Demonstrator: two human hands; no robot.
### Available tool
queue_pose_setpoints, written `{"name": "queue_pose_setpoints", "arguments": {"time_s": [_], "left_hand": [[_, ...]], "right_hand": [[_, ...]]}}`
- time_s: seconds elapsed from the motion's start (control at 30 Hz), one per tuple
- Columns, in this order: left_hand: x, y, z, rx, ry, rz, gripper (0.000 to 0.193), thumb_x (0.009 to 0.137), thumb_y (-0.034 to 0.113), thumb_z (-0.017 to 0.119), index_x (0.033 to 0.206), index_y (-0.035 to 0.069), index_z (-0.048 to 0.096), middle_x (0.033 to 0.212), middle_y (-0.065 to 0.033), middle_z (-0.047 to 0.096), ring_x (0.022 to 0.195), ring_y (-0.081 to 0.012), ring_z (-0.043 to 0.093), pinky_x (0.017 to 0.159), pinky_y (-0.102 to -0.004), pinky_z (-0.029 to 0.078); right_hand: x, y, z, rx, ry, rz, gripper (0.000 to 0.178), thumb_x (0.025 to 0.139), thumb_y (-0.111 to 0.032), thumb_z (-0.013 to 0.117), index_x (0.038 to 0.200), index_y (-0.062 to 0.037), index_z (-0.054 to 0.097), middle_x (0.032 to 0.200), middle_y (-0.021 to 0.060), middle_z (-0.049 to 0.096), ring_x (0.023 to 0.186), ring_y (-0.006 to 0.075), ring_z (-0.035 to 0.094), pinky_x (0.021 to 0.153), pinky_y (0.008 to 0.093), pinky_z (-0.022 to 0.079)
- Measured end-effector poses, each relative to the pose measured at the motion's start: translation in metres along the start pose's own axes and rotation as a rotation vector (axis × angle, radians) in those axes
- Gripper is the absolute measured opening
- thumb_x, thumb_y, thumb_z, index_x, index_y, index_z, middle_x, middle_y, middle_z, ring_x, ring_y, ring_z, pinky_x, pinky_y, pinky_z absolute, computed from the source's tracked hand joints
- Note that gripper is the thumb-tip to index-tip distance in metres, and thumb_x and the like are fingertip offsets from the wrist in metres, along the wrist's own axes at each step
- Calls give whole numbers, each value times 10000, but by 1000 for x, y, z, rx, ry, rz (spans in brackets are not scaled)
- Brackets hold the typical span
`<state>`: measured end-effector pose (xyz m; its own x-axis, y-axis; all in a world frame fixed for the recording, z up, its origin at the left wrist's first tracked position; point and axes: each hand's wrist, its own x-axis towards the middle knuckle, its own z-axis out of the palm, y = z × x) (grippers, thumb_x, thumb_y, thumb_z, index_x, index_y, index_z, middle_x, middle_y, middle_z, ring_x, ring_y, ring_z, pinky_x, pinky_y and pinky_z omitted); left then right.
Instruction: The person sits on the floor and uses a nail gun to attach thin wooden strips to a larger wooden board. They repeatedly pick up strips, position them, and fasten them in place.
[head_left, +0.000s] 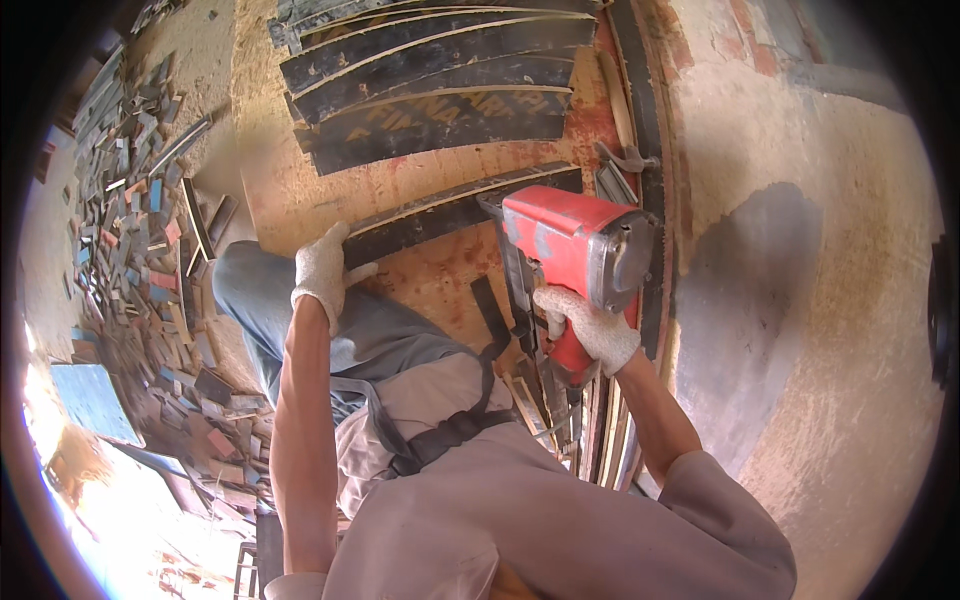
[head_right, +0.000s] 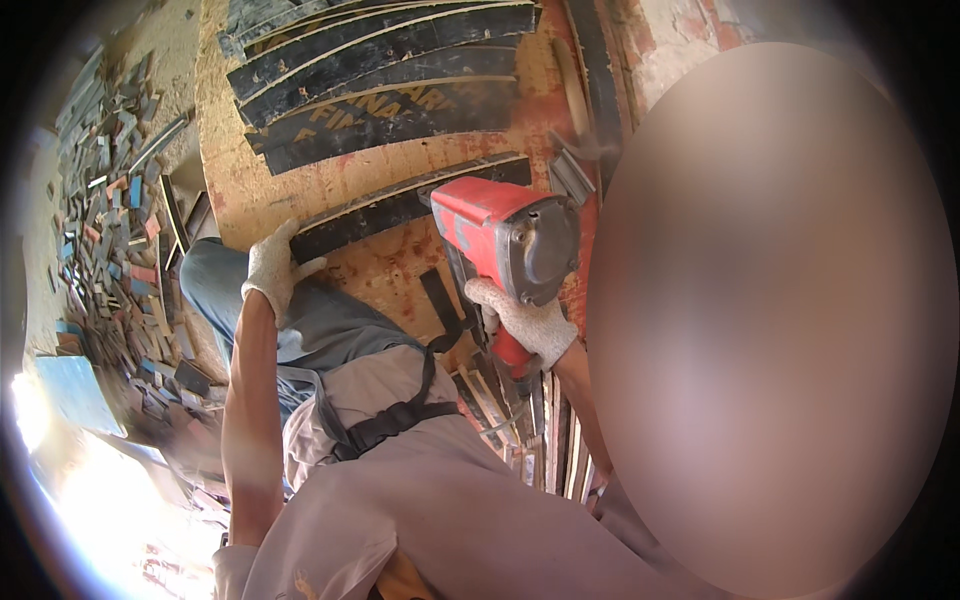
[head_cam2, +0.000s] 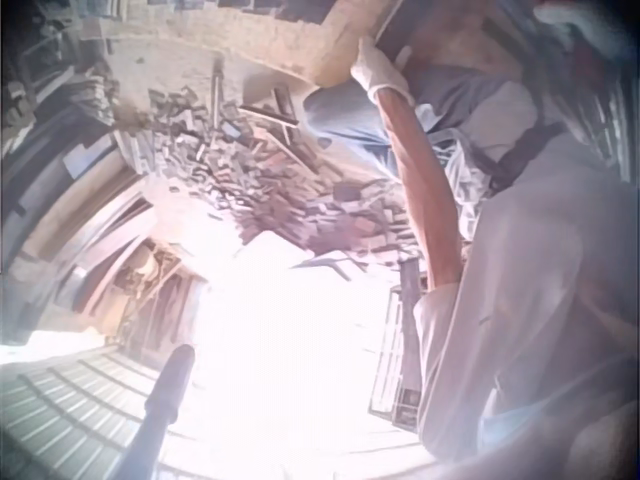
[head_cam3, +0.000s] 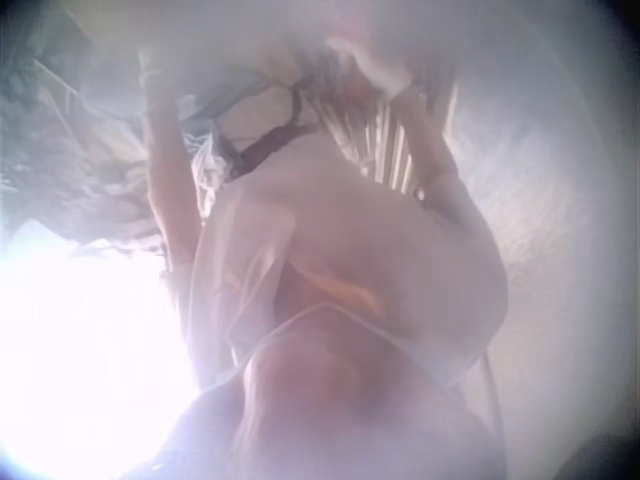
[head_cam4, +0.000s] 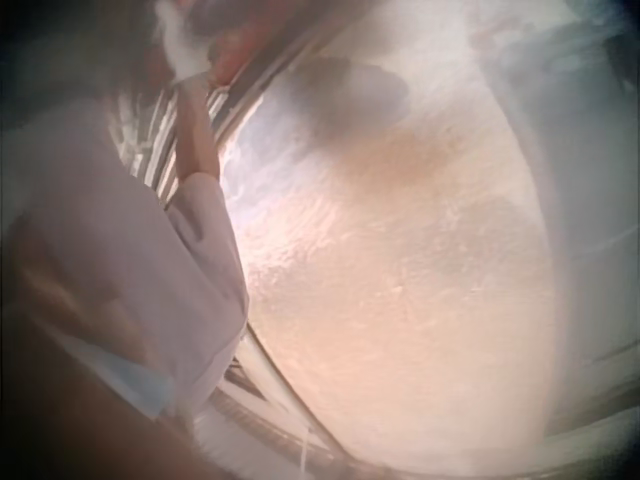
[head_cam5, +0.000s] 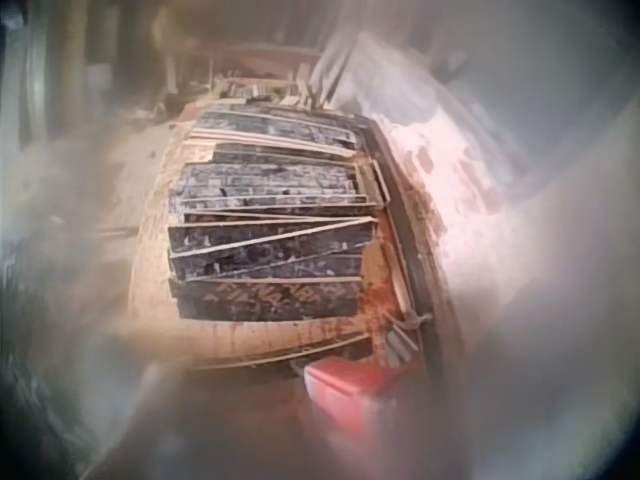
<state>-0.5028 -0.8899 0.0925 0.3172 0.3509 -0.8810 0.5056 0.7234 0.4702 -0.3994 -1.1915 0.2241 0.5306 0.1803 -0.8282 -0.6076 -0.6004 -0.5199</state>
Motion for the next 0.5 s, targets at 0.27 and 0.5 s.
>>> {"name": "queue_pose_setpoints", "arguments": {"time_s": [0.27,0.5], "left_hand": [[-1,0,0,0,-13,28,416,1035,232,582,1295,-87,644,1276,-176,662,1041,-274,707,719,-321,688],[5,-1,-2,-19,-19,13,358,1033,247,638,1272,-18,662,1150,-110,634,986,-232,680,711,-354,691]], "right_hand": [[4,4,-3,44,-41,-13,187,981,-207,666,850,-74,664,646,-16,561,565,97,511,574,291,433],[1,0,8,-122,-53,-97,219,977,-207,700,812,-65,679,641,2,598,577,103,541,588,297,441]]}}
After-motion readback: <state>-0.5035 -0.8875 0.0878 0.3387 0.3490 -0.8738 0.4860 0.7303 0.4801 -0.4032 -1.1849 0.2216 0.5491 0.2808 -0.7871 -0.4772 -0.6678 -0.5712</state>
